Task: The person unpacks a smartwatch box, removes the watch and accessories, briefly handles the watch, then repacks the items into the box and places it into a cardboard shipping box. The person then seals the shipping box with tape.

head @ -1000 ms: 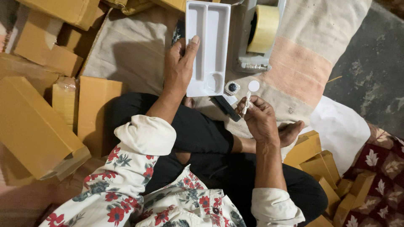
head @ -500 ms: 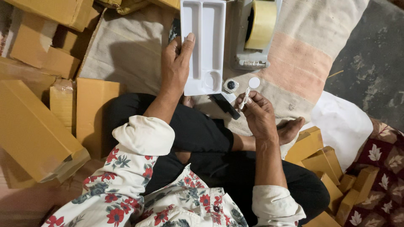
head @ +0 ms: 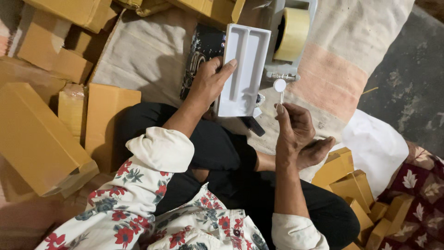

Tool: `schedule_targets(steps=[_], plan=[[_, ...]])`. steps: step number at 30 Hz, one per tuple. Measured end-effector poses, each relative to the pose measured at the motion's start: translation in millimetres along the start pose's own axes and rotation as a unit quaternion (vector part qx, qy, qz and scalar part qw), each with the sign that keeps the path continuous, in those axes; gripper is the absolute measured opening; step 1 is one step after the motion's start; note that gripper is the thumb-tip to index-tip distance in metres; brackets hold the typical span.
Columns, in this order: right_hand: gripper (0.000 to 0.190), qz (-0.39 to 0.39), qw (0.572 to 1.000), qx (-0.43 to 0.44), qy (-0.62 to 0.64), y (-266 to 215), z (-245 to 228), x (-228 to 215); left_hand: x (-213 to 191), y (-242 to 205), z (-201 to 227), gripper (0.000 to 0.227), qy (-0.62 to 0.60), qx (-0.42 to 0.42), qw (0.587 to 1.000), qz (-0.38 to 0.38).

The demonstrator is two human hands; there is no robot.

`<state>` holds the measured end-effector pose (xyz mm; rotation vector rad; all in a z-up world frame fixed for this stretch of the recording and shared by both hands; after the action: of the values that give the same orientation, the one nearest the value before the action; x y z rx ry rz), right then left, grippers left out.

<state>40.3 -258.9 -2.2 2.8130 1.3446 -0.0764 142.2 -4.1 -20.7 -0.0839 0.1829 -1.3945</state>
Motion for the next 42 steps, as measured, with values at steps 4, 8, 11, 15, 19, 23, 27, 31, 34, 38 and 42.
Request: schedule_targets(steps=[4, 8, 11, 15, 19, 23, 27, 31, 34, 38, 42], plan=[[0.017, -0.004, 1.0, 0.005, 0.024, -2.7, -4.2, 1.4, 1.2, -1.5, -9.9, 0.046, -0.004, -0.055, 0.998, 0.0], [0.017, -0.015, 0.999, -0.022, 0.022, -3.1, -7.6, 2.4, 8.6, -1.0, -19.8, 0.049, -0.007, -0.102, 0.995, -0.017], [0.015, -0.016, 0.999, -0.024, 0.019, -2.8, -5.4, 1.6, 13.4, -2.1, -22.1, 0.049, -0.039, -0.111, 0.992, -0.035], [0.013, -0.058, 0.991, 0.067, 0.095, 0.9, 6.6, 11.2, 15.3, -0.1, -15.3, 0.048, -0.058, -0.072, 0.995, -0.046], [0.012, -0.119, 0.946, 0.229, 0.198, -10.5, 22.2, 23.3, 16.7, -2.6, -15.8, 0.046, -0.049, -0.057, 0.996, -0.051], [0.016, -0.137, 0.912, 0.323, 0.212, -23.3, 30.2, 37.1, 18.8, -2.9, -21.4, 0.046, 0.005, -0.067, 0.996, -0.057], [0.021, -0.124, 0.856, 0.44, 0.242, -31.7, 38.6, 57.6, 21.4, -3.6, -10.8, 0.047, 0.027, 0.013, 0.999, -0.045], [0.02, -0.117, 0.855, 0.439, 0.251, -27.5, 34.0, 81.7, 19.1, -3.8, -13.6, 0.049, 0.048, 0.018, 0.998, -0.04], [0.024, -0.113, 0.871, 0.424, 0.219, -22.6, 30.1, 87.2, 23.1, -3.1, -14.0, 0.047, -0.013, -0.002, 0.999, -0.041], [0.025, -0.127, 0.883, 0.411, 0.189, -22.5, 25.0, 92.5, 16.3, -1.3, -6.9, 0.048, 0.008, 0.021, 1.0, -0.007], [0.022, -0.111, 0.882, 0.434, 0.148, -20.4, 34.3, 98.8, 16.2, -3.7, -14.7, 0.048, 0.019, -0.036, 0.999, -0.018]])
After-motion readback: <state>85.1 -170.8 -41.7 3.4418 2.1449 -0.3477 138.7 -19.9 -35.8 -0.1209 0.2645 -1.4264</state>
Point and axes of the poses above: each hand's wrist, its own y-axis towards the middle knuckle, its own x-axis out of the palm, z = x × y, the point moved 9 cm from there along y, towards the middle knuckle, and after that the axes turned 15 degrees about z, right-handed, at the moved point
